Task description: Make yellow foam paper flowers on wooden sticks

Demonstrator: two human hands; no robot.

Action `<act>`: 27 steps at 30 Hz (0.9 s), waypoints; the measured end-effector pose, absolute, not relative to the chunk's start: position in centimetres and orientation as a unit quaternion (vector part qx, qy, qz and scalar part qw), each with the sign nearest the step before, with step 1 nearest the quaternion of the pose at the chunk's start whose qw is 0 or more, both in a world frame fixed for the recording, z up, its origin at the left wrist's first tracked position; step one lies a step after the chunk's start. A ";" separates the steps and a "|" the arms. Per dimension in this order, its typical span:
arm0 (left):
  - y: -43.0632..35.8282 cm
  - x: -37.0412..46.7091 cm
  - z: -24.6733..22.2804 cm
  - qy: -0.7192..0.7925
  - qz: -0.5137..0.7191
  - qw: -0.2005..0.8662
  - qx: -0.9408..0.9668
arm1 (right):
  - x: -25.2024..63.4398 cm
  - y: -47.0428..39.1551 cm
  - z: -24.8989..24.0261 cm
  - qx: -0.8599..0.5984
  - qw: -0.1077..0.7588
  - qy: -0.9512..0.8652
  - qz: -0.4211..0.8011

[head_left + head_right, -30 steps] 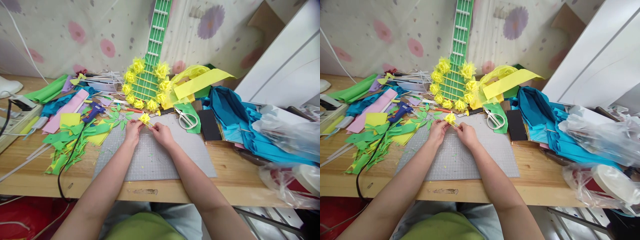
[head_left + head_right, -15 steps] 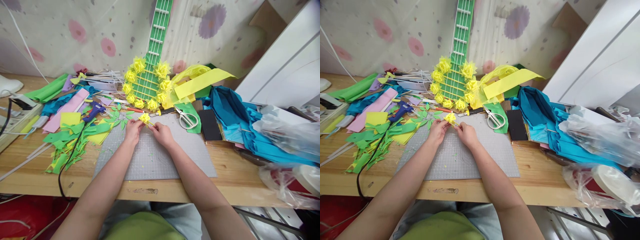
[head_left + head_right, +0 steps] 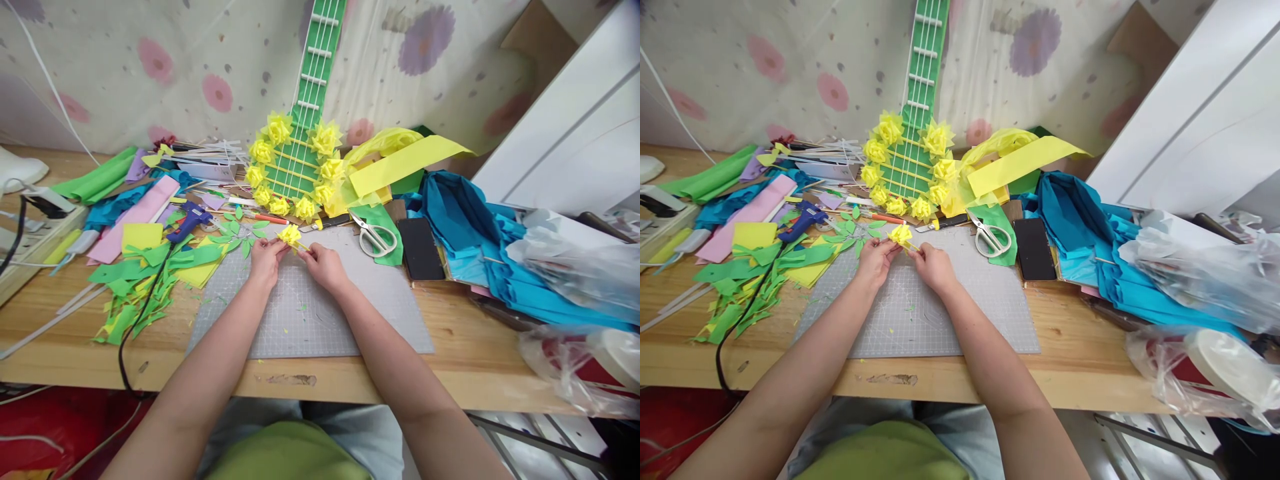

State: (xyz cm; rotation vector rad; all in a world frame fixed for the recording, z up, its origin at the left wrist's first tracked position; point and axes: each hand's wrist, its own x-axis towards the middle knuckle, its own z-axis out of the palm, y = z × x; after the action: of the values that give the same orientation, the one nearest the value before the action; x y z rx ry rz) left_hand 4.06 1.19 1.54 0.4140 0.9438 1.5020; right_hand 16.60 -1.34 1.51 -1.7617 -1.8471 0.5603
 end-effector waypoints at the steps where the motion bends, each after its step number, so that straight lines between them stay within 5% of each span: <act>1: 1.2 4.1 1.4 0.410 0.652 0.613 0.180 | 16.6 -1.3 1.5 -0.651 0.261 -0.683 0.205; 27: 1.2 4.6 1.6 0.452 0.639 0.589 0.202 | 17.6 -1.1 1.1 -0.616 0.239 -0.716 0.225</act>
State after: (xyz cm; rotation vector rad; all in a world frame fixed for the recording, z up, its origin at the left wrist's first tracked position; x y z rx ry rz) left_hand 4.59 1.18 1.55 0.4704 1.0526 1.4888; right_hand 17.60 -1.09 1.13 -1.6865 -1.9603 0.6174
